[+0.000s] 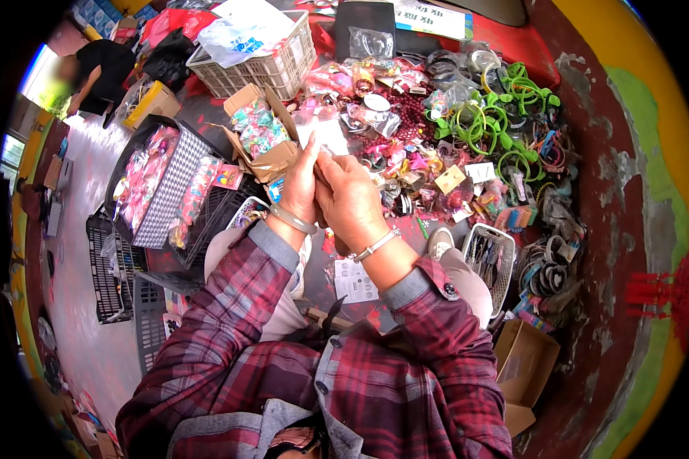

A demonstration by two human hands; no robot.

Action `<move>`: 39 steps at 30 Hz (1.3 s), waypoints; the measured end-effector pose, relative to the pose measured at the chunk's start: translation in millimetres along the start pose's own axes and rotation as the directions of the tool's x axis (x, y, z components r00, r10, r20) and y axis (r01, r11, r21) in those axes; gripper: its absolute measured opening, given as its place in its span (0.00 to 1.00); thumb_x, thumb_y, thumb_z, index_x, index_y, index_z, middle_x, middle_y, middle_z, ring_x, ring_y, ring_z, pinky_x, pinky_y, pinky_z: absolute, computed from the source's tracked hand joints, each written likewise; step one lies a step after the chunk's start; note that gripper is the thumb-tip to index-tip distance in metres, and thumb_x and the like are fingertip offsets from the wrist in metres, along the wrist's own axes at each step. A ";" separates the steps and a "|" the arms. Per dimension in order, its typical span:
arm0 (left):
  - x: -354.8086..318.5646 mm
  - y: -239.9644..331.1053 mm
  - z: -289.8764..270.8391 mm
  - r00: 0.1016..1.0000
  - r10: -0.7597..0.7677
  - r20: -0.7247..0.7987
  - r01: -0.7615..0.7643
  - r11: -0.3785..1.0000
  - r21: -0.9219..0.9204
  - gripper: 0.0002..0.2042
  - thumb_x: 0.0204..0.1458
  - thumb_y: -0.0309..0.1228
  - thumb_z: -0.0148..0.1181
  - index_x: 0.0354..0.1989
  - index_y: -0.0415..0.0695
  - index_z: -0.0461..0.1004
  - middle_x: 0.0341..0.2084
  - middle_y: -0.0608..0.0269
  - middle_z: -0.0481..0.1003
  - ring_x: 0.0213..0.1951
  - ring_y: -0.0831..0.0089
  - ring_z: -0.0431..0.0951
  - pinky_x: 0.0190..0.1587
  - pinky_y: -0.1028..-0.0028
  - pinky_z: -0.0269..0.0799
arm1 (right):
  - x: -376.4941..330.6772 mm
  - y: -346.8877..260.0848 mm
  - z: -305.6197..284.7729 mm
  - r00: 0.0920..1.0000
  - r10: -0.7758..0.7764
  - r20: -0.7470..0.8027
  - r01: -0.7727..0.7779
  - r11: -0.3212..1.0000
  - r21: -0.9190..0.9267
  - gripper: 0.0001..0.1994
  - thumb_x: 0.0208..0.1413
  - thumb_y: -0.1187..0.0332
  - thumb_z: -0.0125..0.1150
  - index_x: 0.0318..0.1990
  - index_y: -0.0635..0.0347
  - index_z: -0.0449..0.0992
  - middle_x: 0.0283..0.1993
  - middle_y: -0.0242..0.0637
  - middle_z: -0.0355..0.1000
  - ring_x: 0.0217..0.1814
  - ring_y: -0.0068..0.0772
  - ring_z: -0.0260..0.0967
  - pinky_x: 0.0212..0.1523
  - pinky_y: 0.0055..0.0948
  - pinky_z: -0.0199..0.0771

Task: The person sits on a low stool and wipes various small accessories, including hair clips and packaged items, with a white cloth. They pick up items from a cluttered floor, wipe them, and place them into a white plastic basket.

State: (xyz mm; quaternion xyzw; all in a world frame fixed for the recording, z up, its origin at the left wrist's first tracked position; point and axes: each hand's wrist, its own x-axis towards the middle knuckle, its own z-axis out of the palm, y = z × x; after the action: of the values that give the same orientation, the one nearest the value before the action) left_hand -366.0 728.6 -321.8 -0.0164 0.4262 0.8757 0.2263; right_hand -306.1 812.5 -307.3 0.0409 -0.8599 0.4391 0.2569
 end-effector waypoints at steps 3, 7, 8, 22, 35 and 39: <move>6.7 10.0 -11.0 0.983 -0.051 0.177 0.100 0.954 -0.282 0.18 0.57 0.44 0.45 0.46 0.42 0.66 0.38 0.60 0.72 0.40 0.68 0.73 0.43 0.68 0.70 | 8.4 20.7 -18.0 0.959 0.222 0.175 -0.273 0.888 0.369 0.16 0.50 0.69 0.57 0.48 0.59 0.71 0.40 0.42 0.71 0.36 0.37 0.71 0.38 0.30 0.72; -2.7 24.2 -2.3 0.957 -0.053 0.285 0.155 0.924 -0.349 0.21 0.58 0.44 0.42 0.53 0.42 0.64 0.43 0.59 0.71 0.44 0.64 0.72 0.48 0.64 0.68 | 27.6 32.9 -62.9 0.850 0.520 0.085 -0.334 0.408 0.850 0.18 0.57 0.64 0.51 0.53 0.62 0.66 0.44 0.39 0.71 0.35 0.27 0.71 0.35 0.20 0.72; -3.6 24.0 -3.0 0.961 -0.076 0.267 0.170 0.921 -0.350 0.21 0.58 0.43 0.42 0.53 0.42 0.64 0.43 0.59 0.71 0.44 0.64 0.72 0.49 0.64 0.68 | 29.6 27.5 -69.3 0.831 0.553 0.070 -0.283 0.311 0.907 0.19 0.58 0.63 0.50 0.55 0.62 0.64 0.44 0.39 0.71 0.35 0.28 0.71 0.34 0.19 0.72; -19.1 -1.2 8.8 0.907 -0.173 0.385 0.298 0.908 -0.294 0.26 0.59 0.52 0.33 0.59 0.48 0.57 0.55 0.61 0.63 0.56 0.67 0.62 0.59 0.66 0.56 | 13.8 6.6 -12.5 0.989 -0.150 -0.007 0.135 0.913 -0.385 0.20 0.56 0.64 0.47 0.55 0.57 0.63 0.60 0.45 0.58 0.65 0.46 0.51 0.62 0.49 0.46; -12.4 25.7 -2.0 0.914 -0.100 0.393 0.215 0.941 -0.261 0.24 0.54 0.40 0.51 0.55 0.38 0.61 0.47 0.53 0.69 0.46 0.62 0.72 0.48 0.62 0.70 | 24.8 61.9 -57.0 0.765 0.620 -0.173 -0.286 0.569 0.771 0.14 0.62 0.63 0.41 0.45 0.62 0.68 0.30 0.35 0.70 0.23 0.20 0.66 0.21 0.18 0.66; -5.8 20.6 -8.8 0.962 -0.070 0.263 0.137 0.960 -0.246 0.23 0.55 0.44 0.48 0.54 0.41 0.62 0.46 0.56 0.70 0.46 0.64 0.72 0.50 0.63 0.68 | 12.8 12.7 -50.7 0.918 0.322 -0.231 -0.249 0.922 0.295 0.17 0.62 0.66 0.41 0.56 0.63 0.61 0.43 0.37 0.69 0.39 0.22 0.68 0.35 0.18 0.69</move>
State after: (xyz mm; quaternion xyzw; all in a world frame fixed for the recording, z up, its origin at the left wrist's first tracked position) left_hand -370.7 708.8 -310.9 0.0424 0.2732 0.9061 0.3203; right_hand -300.4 861.5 -286.0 -0.1142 -0.7473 0.5823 0.2988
